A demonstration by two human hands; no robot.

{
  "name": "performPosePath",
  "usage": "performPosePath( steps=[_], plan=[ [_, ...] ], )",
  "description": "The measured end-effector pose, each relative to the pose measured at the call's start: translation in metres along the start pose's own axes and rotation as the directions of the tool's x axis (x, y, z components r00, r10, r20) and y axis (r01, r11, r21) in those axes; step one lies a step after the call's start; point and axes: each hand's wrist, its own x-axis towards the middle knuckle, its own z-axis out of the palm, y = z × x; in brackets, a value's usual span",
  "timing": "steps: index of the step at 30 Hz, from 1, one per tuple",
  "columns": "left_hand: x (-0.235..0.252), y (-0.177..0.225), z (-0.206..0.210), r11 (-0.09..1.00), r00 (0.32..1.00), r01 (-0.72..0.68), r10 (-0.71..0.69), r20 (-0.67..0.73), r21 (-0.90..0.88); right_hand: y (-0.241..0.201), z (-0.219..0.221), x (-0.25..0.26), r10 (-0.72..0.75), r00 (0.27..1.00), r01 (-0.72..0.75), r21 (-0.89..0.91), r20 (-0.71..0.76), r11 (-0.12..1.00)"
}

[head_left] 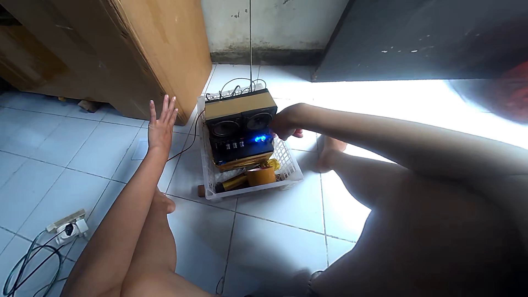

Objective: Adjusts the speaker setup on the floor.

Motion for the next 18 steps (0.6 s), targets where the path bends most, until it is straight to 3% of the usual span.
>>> performPosePath(
  steps=[5, 9, 13, 15, 18],
  plan=[
    [-0.002, -0.004, -0.001, 0.997, 0.999, -0.032, 0.033, -0.018, 0.077, -0.010, 0.002, -0.005, 0.001, 1.000, -0.001, -0.035, -0.009, 0.999],
    [-0.005, -0.006, 0.002, 1.000, 0.997, -0.014, 0.014, -0.073, 0.004, -0.015, 0.007, -0.004, -0.050, 0.998, 0.049, -0.030, -0.025, 0.998],
    [-0.009, -0.004, 0.004, 0.998, 0.999, 0.037, -0.038, 0.016, 0.056, -0.022, 0.021, 0.010, -0.215, 0.977, 0.213, 0.116, 0.003, 0.970],
    [-0.008, 0.000, 0.000, 0.994, 0.988, 0.082, -0.090, 0.123, 0.068, -0.027, 0.037, 0.030, -0.339, 0.940, 0.341, 0.078, -0.037, 0.937],
    [-0.005, 0.005, -0.004, 0.987, 0.941, 0.147, -0.160, 0.297, 0.064, -0.035, 0.059, 0.050, -0.365, 0.930, 0.368, 0.088, -0.049, 0.926]
  ],
)
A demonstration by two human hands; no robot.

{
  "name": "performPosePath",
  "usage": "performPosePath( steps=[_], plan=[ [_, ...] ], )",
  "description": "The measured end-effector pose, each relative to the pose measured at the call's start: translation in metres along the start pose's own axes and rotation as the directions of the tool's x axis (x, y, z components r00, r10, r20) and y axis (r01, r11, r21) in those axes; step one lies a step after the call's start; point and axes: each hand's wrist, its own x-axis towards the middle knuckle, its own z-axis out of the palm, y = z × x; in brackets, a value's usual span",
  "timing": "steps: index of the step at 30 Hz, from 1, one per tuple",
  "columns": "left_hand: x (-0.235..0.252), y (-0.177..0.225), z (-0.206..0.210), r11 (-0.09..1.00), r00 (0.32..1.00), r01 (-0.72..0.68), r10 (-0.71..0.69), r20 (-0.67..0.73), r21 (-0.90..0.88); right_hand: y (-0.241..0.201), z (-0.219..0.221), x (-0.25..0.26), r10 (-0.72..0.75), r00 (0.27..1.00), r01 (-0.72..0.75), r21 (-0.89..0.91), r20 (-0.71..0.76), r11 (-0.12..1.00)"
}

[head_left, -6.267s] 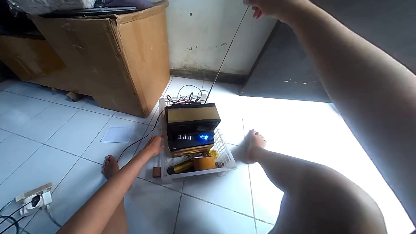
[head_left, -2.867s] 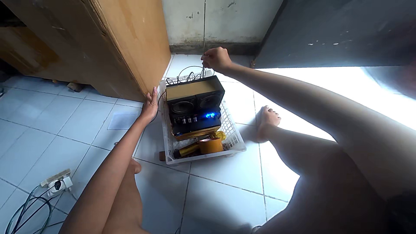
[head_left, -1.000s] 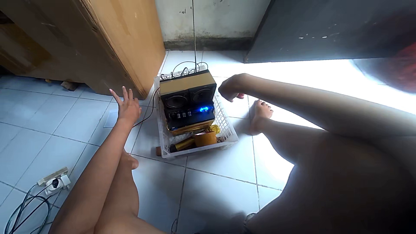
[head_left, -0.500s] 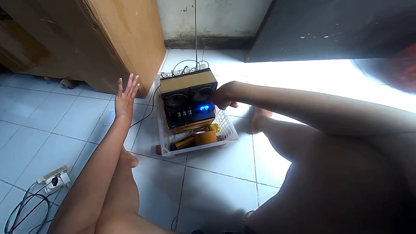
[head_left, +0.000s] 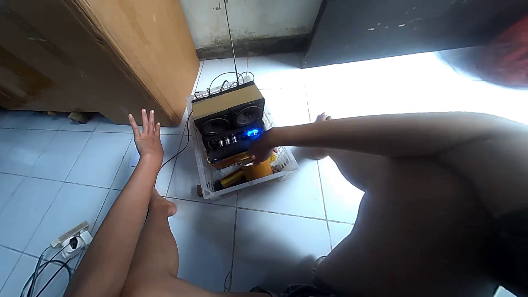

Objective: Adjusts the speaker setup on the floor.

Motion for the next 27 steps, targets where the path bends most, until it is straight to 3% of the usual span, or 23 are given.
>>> performPosePath(
  steps=[5, 10, 13, 20, 27],
  plan=[
    [0.000, 0.004, -0.002, 0.999, 0.984, 0.050, -0.047, 0.170, -0.010, 0.010, 0.009, 0.014, -0.083, 0.996, 0.083, -0.008, 0.037, 0.997],
    [0.000, 0.004, 0.001, 0.998, 0.976, 0.065, -0.059, 0.211, -0.020, 0.002, -0.023, -0.008, -0.029, 0.998, 0.002, 0.391, 0.062, 0.920],
    [0.000, 0.006, -0.001, 0.996, 0.961, 0.080, -0.071, 0.266, -0.026, 0.004, -0.035, -0.012, -0.096, 0.995, 0.097, 0.536, -0.030, 0.839],
    [-0.003, 0.012, -0.008, 0.995, 0.947, 0.068, -0.040, 0.317, -0.078, 0.001, -0.035, -0.015, -0.196, 0.964, 0.265, 0.578, -0.180, 0.772],
    [-0.002, 0.010, -0.007, 0.996, 0.940, 0.083, -0.070, 0.333, -0.026, -0.006, -0.017, -0.001, -0.103, 0.975, 0.196, 0.536, -0.198, 0.821]
  ],
)
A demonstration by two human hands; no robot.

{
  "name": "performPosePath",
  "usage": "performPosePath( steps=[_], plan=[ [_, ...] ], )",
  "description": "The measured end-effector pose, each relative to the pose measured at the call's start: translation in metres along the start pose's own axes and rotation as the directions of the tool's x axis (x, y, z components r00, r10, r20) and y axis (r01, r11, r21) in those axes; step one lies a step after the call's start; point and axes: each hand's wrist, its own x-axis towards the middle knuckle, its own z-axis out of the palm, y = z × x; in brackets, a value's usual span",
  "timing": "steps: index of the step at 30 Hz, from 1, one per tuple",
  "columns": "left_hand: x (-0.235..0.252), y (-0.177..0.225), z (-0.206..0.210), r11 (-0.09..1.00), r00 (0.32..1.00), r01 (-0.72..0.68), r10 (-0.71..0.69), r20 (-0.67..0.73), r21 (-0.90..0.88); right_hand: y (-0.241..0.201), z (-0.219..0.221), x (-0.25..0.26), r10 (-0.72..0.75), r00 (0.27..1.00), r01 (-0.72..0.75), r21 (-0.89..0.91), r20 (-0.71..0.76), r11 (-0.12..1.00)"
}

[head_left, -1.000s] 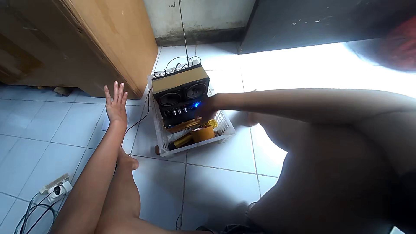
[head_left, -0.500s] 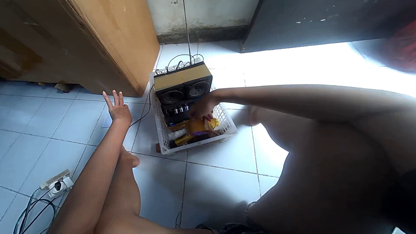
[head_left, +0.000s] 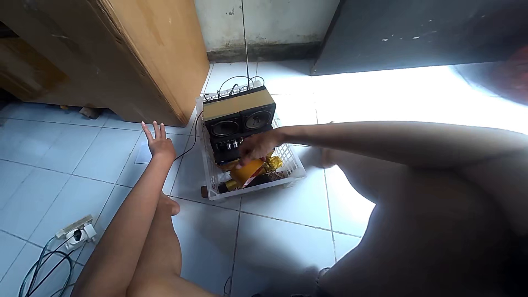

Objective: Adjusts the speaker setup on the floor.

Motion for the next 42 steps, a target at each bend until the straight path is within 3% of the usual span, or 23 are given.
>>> performPosePath(
  steps=[5, 9, 14, 18, 22, 27, 30, 33, 34, 37, 39, 42],
  plan=[
    [0.001, 0.000, 0.000, 0.999, 1.000, 0.012, -0.013, 0.006, 0.032, 0.000, 0.006, 0.001, 0.027, 0.999, -0.029, -0.063, -0.042, 0.998],
    [0.002, 0.001, 0.000, 1.000, 1.000, 0.014, -0.014, -0.004, 0.020, -0.003, 0.022, 0.007, 0.054, 0.998, -0.049, -0.151, 0.024, 0.987],
    [0.000, 0.001, -0.001, 1.000, 1.000, 0.008, -0.008, -0.008, 0.002, 0.006, 0.043, 0.020, -0.024, 1.000, 0.024, 0.001, 0.020, 1.000],
    [-0.002, 0.000, -0.002, 1.000, 1.000, 0.009, -0.009, 0.007, -0.002, -0.001, 0.040, 0.017, -0.220, 0.975, 0.220, -0.004, -0.004, 0.976],
    [-0.004, -0.001, -0.001, 1.000, 1.000, 0.001, -0.001, -0.001, -0.023, -0.014, 0.015, 0.005, -0.394, 0.905, 0.381, -0.110, -0.157, 0.918],
    [-0.002, 0.001, -0.001, 0.994, 0.997, -0.075, 0.076, 0.008, -0.076, -0.025, -0.051, -0.033, -0.479, 0.822, 0.351, -0.387, -0.309, 0.853],
    [-0.001, 0.005, -0.002, 0.945, 0.974, -0.222, 0.227, -0.009, -0.241, -0.022, -0.078, -0.054, -0.484, 0.737, 0.269, -0.452, -0.472, 0.850],
    [0.001, 0.019, 0.000, 0.879, 0.936, -0.330, 0.351, -0.002, -0.344, -0.010, -0.083, -0.065, -0.436, 0.658, 0.100, -0.503, -0.614, 0.859],
    [0.000, 0.025, 0.002, 0.860, 0.927, -0.348, 0.374, -0.002, -0.373, -0.004, -0.079, -0.067, -0.420, 0.660, 0.067, -0.508, -0.623, 0.859],
    [-0.014, 0.043, -0.010, 0.841, 0.896, -0.328, 0.421, 0.140, -0.430, 0.014, -0.053, -0.064, -0.394, 0.769, 0.056, -0.562, -0.503, 0.825],
    [-0.023, 0.049, -0.018, 0.844, 0.881, -0.319, 0.432, 0.192, -0.432, 0.024, -0.031, -0.049, -0.404, 0.835, 0.060, -0.668, -0.373, 0.742],
    [-0.025, 0.050, -0.020, 0.868, 0.885, -0.329, 0.422, 0.199, -0.373, 0.039, -0.007, -0.023, -0.280, 0.949, 0.052, -0.809, -0.142, 0.585]
  ],
)
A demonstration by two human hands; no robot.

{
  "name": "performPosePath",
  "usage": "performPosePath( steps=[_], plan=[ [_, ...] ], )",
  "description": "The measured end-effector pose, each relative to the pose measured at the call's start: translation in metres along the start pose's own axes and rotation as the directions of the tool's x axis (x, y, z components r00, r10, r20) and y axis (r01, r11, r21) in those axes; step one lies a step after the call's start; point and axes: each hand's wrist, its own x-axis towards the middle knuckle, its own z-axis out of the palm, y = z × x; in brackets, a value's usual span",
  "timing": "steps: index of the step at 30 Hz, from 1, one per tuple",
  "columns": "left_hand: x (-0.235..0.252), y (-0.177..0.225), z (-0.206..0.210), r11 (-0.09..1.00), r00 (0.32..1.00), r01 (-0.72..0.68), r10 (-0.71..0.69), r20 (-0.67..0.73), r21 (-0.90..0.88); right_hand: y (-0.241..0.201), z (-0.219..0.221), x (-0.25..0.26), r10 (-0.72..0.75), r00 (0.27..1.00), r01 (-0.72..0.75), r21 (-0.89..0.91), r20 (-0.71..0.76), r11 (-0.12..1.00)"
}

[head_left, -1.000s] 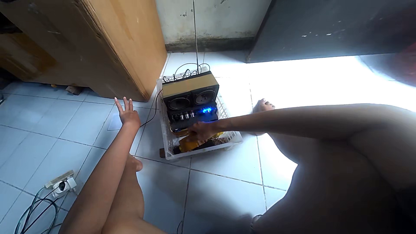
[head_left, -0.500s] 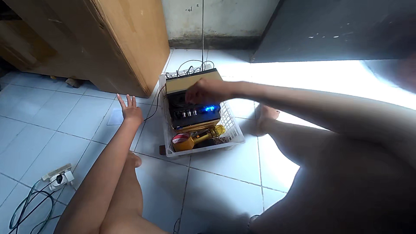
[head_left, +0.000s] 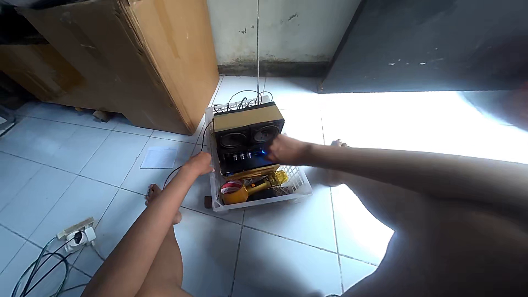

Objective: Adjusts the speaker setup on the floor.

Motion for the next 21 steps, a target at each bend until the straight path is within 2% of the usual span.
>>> performPosePath(
  steps=[2, 6, 9, 14, 17, 21],
  plan=[
    [0.001, -0.002, -0.001, 1.000, 1.000, -0.004, 0.005, -0.016, 0.016, 0.002, 0.013, 0.004, -0.022, 0.998, 0.025, -0.050, 0.067, 0.998],
    [0.005, -0.002, 0.002, 0.999, 0.999, -0.013, 0.014, -0.036, 0.047, 0.011, 0.031, 0.004, -0.023, 1.000, 0.023, -0.069, -0.001, 0.997],
    [0.009, 0.000, 0.003, 0.999, 0.999, -0.004, 0.007, -0.053, 0.044, 0.010, 0.025, 0.008, -0.017, 0.999, 0.020, -0.075, 0.041, 0.997],
    [-0.001, 0.016, 0.008, 0.983, 0.991, 0.117, -0.125, -0.048, -0.140, 0.012, 0.021, 0.014, -0.004, 0.997, 0.008, -0.057, 0.078, 0.998],
    [-0.008, 0.025, 0.029, 0.904, 0.969, 0.249, -0.234, 0.083, -0.349, 0.014, 0.023, 0.015, -0.002, 0.997, 0.006, -0.062, 0.071, 0.998],
    [-0.004, 0.026, 0.042, 0.842, 0.962, 0.271, -0.224, 0.156, -0.467, 0.015, 0.027, 0.012, -0.004, 0.999, 0.008, -0.077, 0.052, 0.997]
  ],
)
